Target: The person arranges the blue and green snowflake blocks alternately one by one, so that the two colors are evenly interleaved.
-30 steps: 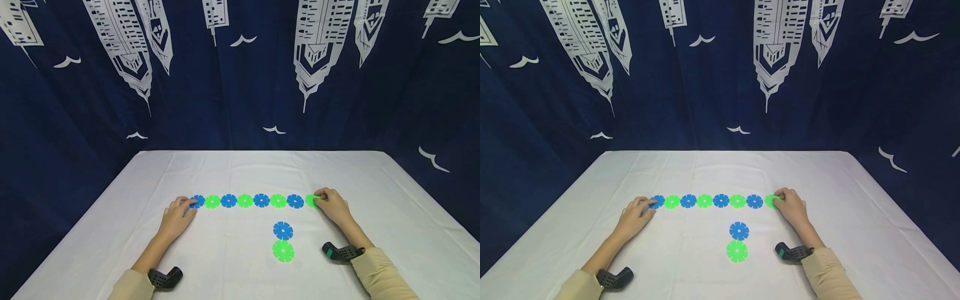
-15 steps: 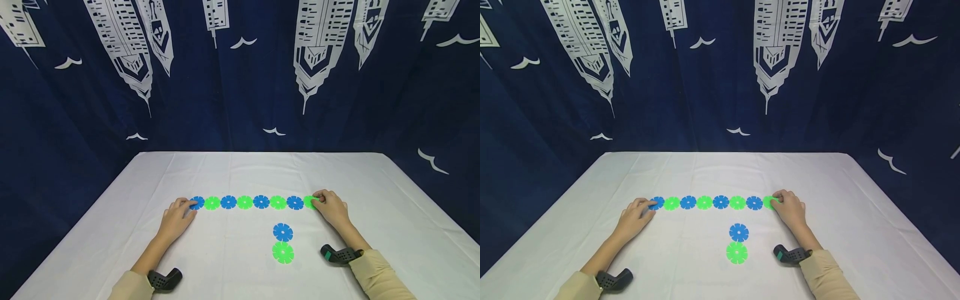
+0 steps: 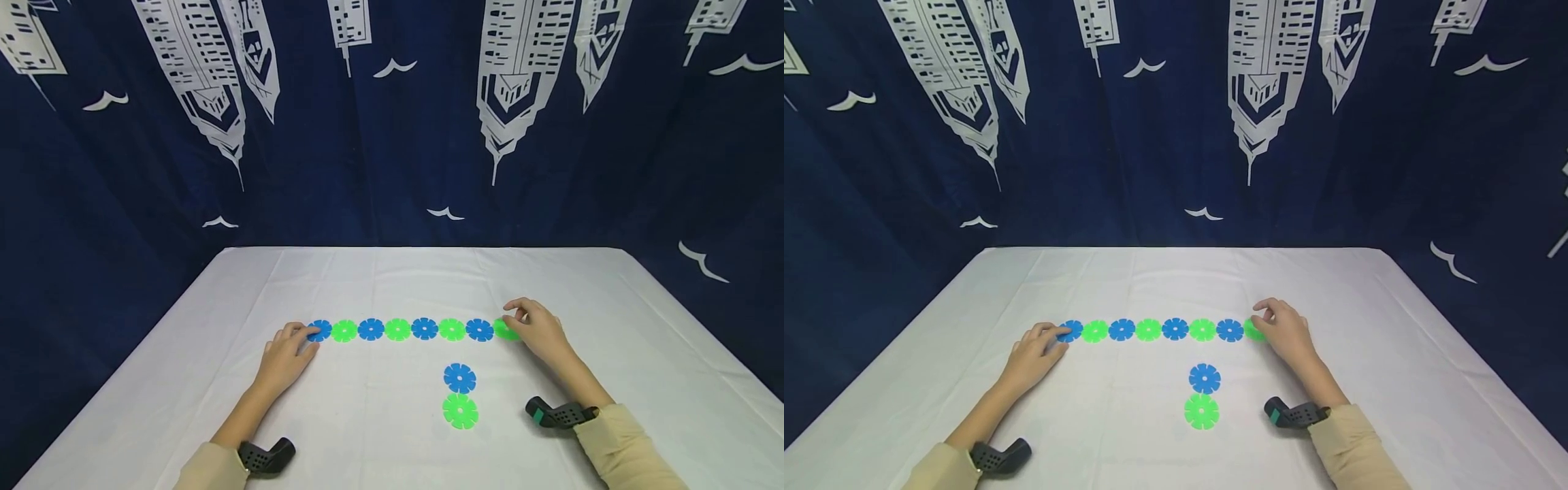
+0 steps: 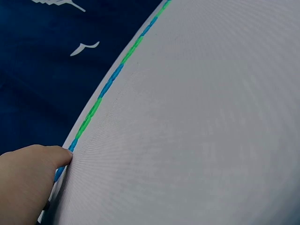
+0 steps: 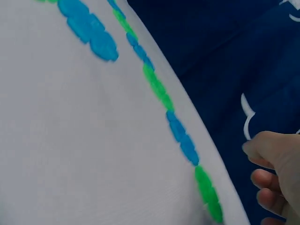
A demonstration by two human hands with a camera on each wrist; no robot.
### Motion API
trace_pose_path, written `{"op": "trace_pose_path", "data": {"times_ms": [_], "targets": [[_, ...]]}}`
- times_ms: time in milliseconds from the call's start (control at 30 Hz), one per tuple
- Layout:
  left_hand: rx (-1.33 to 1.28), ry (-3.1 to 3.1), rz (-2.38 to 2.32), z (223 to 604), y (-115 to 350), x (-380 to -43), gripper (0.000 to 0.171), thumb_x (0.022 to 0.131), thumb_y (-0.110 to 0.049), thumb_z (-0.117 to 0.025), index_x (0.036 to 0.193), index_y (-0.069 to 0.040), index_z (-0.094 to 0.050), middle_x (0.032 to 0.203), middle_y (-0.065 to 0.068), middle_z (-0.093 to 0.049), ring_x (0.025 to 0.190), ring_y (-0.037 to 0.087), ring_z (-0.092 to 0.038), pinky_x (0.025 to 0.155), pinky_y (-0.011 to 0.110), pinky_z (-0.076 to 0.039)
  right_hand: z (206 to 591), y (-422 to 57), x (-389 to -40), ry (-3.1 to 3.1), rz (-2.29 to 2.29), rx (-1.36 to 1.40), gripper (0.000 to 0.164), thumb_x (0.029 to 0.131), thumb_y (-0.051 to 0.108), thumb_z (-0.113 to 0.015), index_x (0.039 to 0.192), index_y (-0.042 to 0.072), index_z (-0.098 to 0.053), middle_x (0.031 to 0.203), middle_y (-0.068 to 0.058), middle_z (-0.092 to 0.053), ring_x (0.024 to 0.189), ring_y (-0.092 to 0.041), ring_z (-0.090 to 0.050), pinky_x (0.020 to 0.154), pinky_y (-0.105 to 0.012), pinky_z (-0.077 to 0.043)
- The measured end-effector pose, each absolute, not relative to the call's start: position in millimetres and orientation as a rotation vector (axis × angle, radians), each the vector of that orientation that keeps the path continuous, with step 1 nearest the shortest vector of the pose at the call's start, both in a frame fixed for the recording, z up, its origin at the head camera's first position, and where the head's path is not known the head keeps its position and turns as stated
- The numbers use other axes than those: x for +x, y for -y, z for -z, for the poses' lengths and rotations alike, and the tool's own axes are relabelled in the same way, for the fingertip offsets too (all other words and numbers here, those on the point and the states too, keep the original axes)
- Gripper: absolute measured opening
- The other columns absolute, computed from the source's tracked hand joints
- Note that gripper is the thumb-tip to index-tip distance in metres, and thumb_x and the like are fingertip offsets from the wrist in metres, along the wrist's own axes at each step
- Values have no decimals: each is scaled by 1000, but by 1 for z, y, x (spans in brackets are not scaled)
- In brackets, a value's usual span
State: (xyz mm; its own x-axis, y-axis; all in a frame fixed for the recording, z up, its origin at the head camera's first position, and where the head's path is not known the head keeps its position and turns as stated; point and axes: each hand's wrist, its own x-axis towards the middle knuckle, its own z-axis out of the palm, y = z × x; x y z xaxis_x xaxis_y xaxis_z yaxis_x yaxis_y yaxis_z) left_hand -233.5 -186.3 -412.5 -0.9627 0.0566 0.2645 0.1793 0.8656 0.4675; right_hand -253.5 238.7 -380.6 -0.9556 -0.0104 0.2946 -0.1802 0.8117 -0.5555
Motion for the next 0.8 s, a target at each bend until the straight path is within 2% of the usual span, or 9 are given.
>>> {"op": "trace_pose_path", "data": {"times_ms": [133, 333, 500, 800], "targets": [[-173, 2793, 744, 412, 187, -234, 34, 88, -29, -55, 119, -14, -60, 126, 17, -49, 115, 34, -46, 83, 45, -33, 365, -232, -247, 2823, -965, 299, 28, 86, 21, -59, 109, 4, -58, 80, -4, -49, 68, -15, -40, 54, -26, -33], [-172, 2794, 747, 410, 188, -233, 34, 88, -29, -55, 119, -14, -60, 126, 17, -49, 115, 34, -46, 84, 46, -33, 358, -223, -232, 3009, -1127, 621, 30, 84, 19, -61, 111, 6, -55, 85, -2, -50, 70, -13, -43, 57, -22, -38], [-172, 2780, 747, 412, 187, -233, 33, 88, -28, -55, 118, -14, -60, 125, 17, -50, 114, 34, -46, 83, 45, -33, 358, -216, -220, 3127, -1166, 895, 38, 79, 16, -66, 113, 7, -53, 88, -4, -48, 68, -9, -42, 59, -20, -36], [-174, 2774, 749, 415, 185, -232, 33, 88, -27, -56, 117, -13, -60, 124, 17, -50, 114, 34, -47, 84, 47, -33, 362, -205, -209, 3187, -1131, 1050, 48, 76, 15, -69, 120, 9, -52, 90, -3, -46, 74, -9, -42, 62, -20, -37]]}}
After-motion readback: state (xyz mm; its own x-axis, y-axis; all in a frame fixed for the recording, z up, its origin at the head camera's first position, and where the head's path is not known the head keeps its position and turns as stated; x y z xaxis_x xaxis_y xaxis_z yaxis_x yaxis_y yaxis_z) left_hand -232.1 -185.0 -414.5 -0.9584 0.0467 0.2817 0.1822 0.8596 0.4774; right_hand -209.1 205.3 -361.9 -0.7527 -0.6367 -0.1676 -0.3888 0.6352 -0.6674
